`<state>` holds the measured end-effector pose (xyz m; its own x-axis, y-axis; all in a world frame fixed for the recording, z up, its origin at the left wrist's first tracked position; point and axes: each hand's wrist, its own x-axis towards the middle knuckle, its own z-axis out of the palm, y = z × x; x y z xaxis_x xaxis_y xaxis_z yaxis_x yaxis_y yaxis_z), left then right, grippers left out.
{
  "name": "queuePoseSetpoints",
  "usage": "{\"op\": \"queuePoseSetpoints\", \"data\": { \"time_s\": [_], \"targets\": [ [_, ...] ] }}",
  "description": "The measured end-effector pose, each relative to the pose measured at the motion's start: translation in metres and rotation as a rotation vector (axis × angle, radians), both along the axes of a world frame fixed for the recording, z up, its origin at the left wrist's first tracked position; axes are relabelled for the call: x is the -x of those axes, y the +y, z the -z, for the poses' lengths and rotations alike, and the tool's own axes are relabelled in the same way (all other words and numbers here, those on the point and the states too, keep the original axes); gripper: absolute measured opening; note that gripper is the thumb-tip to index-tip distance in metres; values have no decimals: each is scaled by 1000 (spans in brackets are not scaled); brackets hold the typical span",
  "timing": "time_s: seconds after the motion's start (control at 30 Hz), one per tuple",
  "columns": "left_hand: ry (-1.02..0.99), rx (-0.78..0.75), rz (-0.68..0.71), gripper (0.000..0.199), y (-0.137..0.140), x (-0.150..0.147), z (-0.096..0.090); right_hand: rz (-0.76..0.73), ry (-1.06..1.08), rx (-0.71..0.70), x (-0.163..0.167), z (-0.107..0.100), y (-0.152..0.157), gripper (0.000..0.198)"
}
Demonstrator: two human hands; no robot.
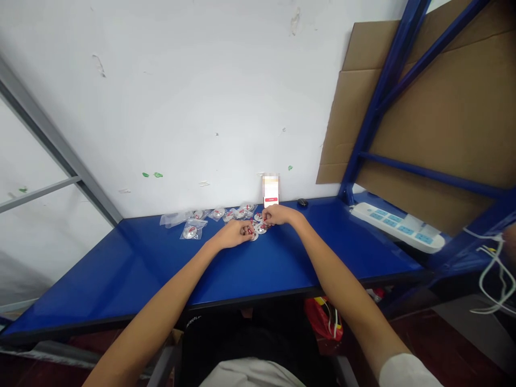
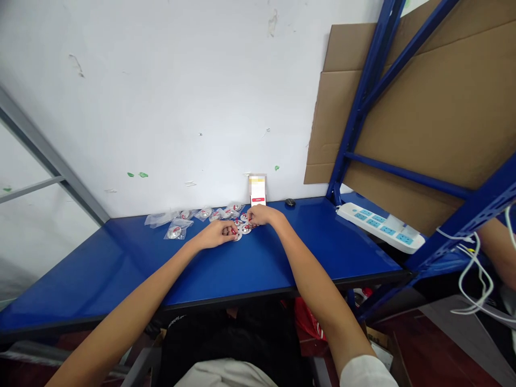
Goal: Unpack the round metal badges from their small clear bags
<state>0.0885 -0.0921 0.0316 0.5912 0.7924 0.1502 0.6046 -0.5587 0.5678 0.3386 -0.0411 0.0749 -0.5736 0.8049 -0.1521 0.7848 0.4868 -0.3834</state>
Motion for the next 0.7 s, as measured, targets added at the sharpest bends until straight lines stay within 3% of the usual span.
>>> {"op": "queuePoseSetpoints", "data": {
  "time_s": [0.3,0.57,0.7],
  "targets": [
    [-42,16,18,18,-1,-1,-2,-16,66,133,3,1,-3,16],
    [-46,-8,25,19,-1,1,-3,-16,145,338,-3,-3,-3,18],
    [-10,-57,-6,14,1,5,-5,-6,97,255,-10,-3,1,13]
  ]
}}
